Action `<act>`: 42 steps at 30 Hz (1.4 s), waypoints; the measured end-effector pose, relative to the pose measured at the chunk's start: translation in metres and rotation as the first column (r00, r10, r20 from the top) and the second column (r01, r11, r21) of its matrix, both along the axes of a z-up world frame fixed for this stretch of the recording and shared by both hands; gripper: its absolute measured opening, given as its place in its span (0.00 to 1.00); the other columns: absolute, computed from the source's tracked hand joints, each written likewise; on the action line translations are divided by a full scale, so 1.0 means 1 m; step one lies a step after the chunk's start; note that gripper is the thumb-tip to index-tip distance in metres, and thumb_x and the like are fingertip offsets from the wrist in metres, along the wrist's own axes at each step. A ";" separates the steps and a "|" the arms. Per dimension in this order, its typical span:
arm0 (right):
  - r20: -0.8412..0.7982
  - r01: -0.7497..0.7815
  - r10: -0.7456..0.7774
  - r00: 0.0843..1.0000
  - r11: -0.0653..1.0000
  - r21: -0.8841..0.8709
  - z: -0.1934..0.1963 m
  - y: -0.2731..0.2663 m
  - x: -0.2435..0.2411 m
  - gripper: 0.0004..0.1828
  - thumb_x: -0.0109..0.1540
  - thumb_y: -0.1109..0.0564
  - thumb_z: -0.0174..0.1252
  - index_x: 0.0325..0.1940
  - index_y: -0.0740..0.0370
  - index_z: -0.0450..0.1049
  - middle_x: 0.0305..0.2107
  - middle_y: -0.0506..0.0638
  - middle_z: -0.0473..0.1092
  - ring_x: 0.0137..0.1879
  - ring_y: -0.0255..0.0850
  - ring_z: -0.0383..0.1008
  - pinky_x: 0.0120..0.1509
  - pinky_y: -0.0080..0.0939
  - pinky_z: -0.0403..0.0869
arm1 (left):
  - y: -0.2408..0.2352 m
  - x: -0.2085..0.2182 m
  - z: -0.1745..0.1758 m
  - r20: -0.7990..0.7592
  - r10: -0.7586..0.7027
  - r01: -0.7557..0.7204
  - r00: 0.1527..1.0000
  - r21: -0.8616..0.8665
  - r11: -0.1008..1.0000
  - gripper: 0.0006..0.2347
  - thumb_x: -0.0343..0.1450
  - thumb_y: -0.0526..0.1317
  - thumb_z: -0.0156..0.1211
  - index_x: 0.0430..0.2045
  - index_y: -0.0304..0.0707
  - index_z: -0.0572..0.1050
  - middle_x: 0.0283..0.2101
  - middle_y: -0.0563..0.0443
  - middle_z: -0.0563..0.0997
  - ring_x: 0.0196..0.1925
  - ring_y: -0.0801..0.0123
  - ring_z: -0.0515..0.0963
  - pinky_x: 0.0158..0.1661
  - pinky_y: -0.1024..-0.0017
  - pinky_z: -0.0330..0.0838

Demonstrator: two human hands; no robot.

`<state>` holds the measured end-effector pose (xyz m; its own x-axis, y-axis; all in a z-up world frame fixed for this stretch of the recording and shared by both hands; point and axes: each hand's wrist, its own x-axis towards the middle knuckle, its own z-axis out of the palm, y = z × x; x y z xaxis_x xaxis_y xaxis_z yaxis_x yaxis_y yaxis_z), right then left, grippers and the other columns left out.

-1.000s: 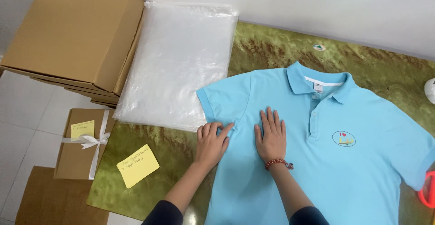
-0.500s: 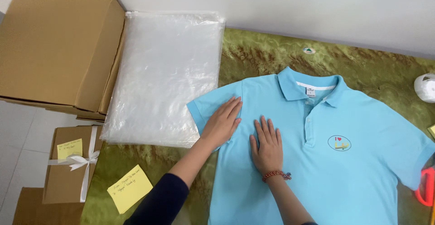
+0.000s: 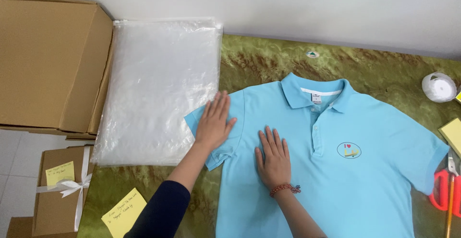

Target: The person smooths a light blue polo shirt on a table, flips it over to smooth the back, and then folds the shirt in half lengthwise before folding it again into a compact rectangle.

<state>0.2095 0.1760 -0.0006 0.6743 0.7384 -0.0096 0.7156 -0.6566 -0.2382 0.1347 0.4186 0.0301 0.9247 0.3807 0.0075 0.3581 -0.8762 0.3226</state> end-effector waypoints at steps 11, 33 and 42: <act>-0.082 -0.057 0.054 0.995 0.998 -0.033 0.002 -0.004 0.004 0.34 0.76 0.36 0.33 0.86 0.42 0.42 0.83 0.40 0.36 0.87 0.40 0.30 0.86 0.52 0.31 | -0.010 -0.038 -0.006 -0.288 0.061 -0.058 0.956 0.020 0.998 0.34 0.81 0.64 0.27 0.80 0.44 0.44 0.84 0.50 0.39 0.85 0.59 0.36 0.79 0.53 0.28; -0.059 0.387 -0.383 0.922 0.902 0.189 -0.027 -0.281 0.400 0.21 0.73 0.43 0.53 0.71 0.40 0.71 0.63 0.42 0.72 0.71 0.47 0.69 0.76 0.59 0.68 | -0.326 0.102 0.057 0.037 0.197 -0.180 0.980 -0.269 0.946 0.22 0.77 0.44 0.56 0.68 0.41 0.69 0.83 0.37 0.42 0.84 0.46 0.44 0.75 0.47 0.50; -0.163 0.387 -0.384 0.909 0.922 -0.011 -0.009 -0.237 0.428 0.27 0.69 0.33 0.55 0.72 0.36 0.70 0.62 0.42 0.69 0.73 0.47 0.62 0.76 0.69 0.61 | -0.368 0.131 0.074 0.046 0.367 -0.304 0.929 -0.473 0.827 0.15 0.79 0.41 0.53 0.59 0.44 0.77 0.77 0.42 0.60 0.81 0.48 0.55 0.74 0.49 0.57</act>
<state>0.6379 -0.0605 -0.0092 0.8973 0.4227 -0.1271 0.3598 -0.8672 -0.3443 0.2657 0.0504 0.1038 0.7418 0.6576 -0.1314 0.5306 -0.4558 0.7146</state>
